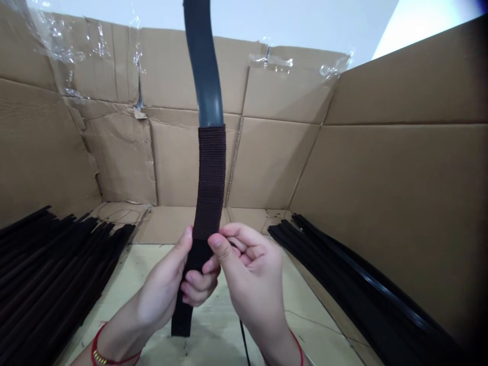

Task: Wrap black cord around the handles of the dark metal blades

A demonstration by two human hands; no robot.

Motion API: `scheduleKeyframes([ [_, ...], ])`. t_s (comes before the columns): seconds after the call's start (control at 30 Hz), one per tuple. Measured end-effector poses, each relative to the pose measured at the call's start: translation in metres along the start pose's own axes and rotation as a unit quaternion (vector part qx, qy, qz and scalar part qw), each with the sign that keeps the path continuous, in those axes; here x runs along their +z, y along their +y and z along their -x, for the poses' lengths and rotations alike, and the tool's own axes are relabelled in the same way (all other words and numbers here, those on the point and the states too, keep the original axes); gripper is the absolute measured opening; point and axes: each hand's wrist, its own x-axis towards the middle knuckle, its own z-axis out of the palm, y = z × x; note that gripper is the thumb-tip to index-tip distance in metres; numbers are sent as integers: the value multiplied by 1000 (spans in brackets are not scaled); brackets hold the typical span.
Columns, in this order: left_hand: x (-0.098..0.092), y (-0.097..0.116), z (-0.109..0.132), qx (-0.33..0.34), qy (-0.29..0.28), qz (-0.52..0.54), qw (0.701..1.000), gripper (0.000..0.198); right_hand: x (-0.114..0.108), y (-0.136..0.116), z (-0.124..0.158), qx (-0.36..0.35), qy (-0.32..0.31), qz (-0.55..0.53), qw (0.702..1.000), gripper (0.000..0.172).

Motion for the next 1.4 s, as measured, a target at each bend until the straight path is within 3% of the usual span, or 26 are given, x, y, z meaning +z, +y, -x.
scheduleKeyframes([
  [0.13,1,-4,-3,-6,-11,-43,999,60,1,1,1,-9,14,3,1000,16],
  [0.3,5,-4,-3,24,34,-59,997,62,-7,2,-6,7,-5,15,1000,16],
  [0.57,-2,5,-1,-3,-58,-4,998,56,-20,8,-19,54,-150,-30,987,23],
  [0.7,-6,3,3,-22,-86,-9,996,60,-26,5,-19,49,-228,11,972,30],
  [0.77,-7,3,4,-51,-101,-32,993,64,-28,1,-18,30,-238,36,970,35],
  [0.83,-6,3,3,-46,-57,-105,992,65,-27,-2,-16,1,-209,66,976,36],
  [0.93,-2,3,-1,65,107,-241,962,55,-24,-2,-16,-35,-166,82,982,35],
  [1.0,1,1,-3,109,178,-273,939,52,-22,0,-18,-30,-168,62,983,27],
  [1.07,2,-1,-3,85,181,-254,946,54,-22,2,-21,2,-181,30,983,23],
  [1.17,1,-1,0,28,113,-196,974,62,-24,6,-24,47,-200,-12,979,27],
  [1.23,1,1,1,20,71,-201,977,63,-24,9,-25,36,-177,-18,983,26],
  [1.3,2,5,1,45,85,-282,954,54,-22,12,-25,21,-145,-12,989,27],
  [1.4,6,8,0,124,169,-402,891,42,-19,14,-24,19,-128,-2,992,29],
])
